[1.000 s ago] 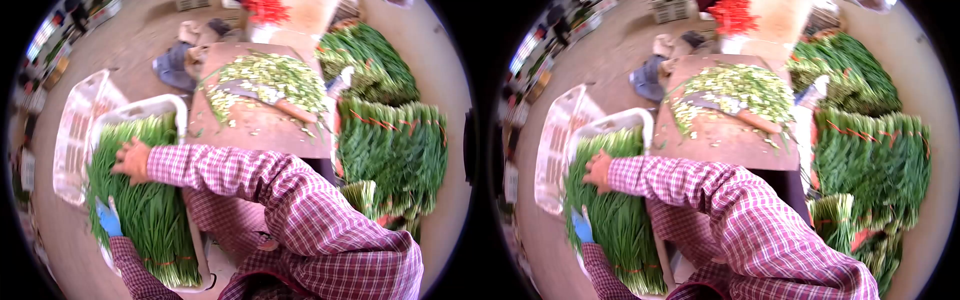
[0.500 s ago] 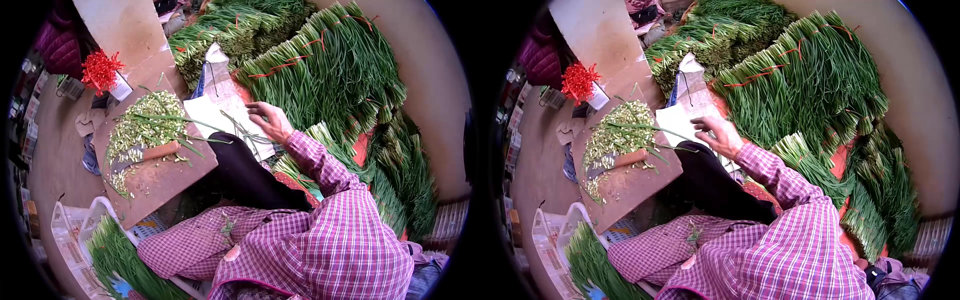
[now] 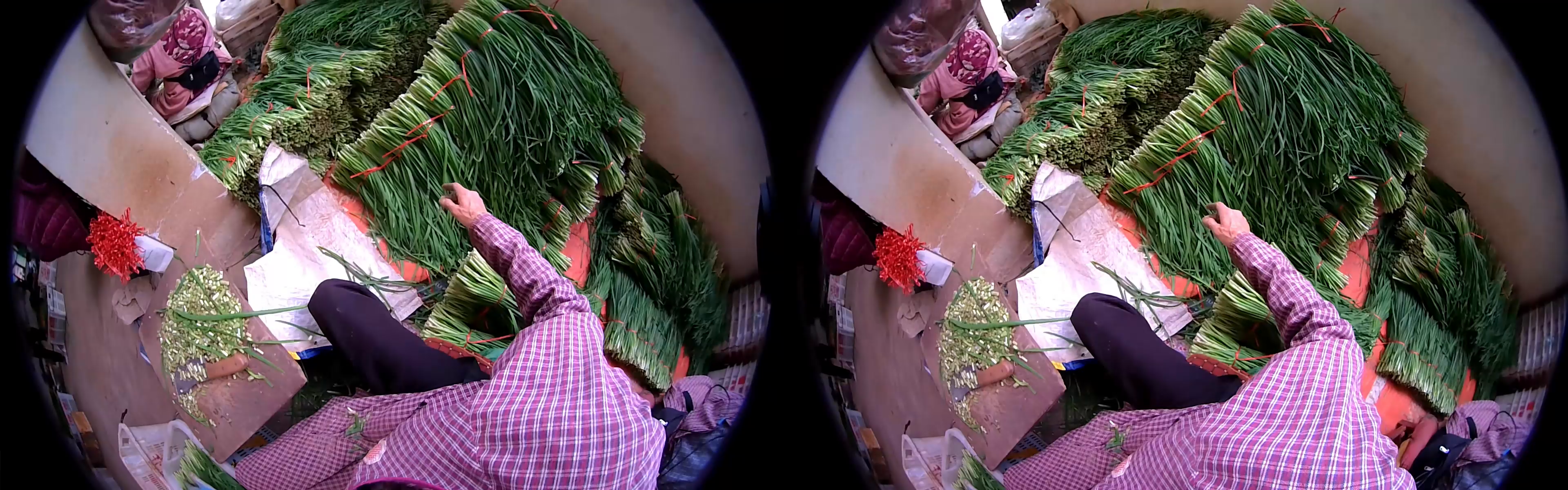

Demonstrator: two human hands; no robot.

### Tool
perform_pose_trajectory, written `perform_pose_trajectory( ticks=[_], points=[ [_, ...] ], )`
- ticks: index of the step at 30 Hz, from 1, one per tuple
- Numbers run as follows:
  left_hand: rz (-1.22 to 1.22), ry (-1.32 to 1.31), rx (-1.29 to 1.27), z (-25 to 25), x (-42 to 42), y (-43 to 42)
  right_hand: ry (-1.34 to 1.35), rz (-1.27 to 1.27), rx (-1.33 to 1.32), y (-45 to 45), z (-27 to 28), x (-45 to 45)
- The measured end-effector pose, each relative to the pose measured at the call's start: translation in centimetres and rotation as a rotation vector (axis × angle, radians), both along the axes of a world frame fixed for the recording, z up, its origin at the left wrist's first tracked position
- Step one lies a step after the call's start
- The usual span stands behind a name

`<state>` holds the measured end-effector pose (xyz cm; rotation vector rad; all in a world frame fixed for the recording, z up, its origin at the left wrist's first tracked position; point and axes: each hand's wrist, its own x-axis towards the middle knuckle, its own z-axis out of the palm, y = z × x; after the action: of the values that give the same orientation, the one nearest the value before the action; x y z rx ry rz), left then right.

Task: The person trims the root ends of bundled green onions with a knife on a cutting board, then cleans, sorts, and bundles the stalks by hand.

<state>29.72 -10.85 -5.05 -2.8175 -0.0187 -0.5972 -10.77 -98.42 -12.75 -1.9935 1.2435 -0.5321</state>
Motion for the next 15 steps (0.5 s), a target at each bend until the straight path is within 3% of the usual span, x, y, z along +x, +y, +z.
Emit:
perform_pose_trajectory(
  ticks=[5, 8, 9, 10, 15],
  points=[
    [-0.057, -0.117, 0.145, 2.4, 1.3, -3.2, 0.04, -0.04, -0.033, -5.5, 0.2, 2.7],
    [-0.118, -0.167, 0.314, 2.9, 4.6, -1.2, 0.052, -0.063, -0.187, -9.4, -1.0, 4.7],
    [-0.172, -0.125, 0.917, 5.1, 7.4, -0.8, 0.041, -0.069, -0.189, -10.3, -0.9, 5.5],
    [-0.148, -0.216, 0.347, 4.0, 5.4, -2.6, 0.058, -0.095, -0.22, -12.2, -1.5, 6.2],
    [-0.192, -0.299, 0.1, 7.7, 4.1, -12.4, 0.197, -0.197, -0.202, -14.0, -0.6, 9.4]
  ],
)
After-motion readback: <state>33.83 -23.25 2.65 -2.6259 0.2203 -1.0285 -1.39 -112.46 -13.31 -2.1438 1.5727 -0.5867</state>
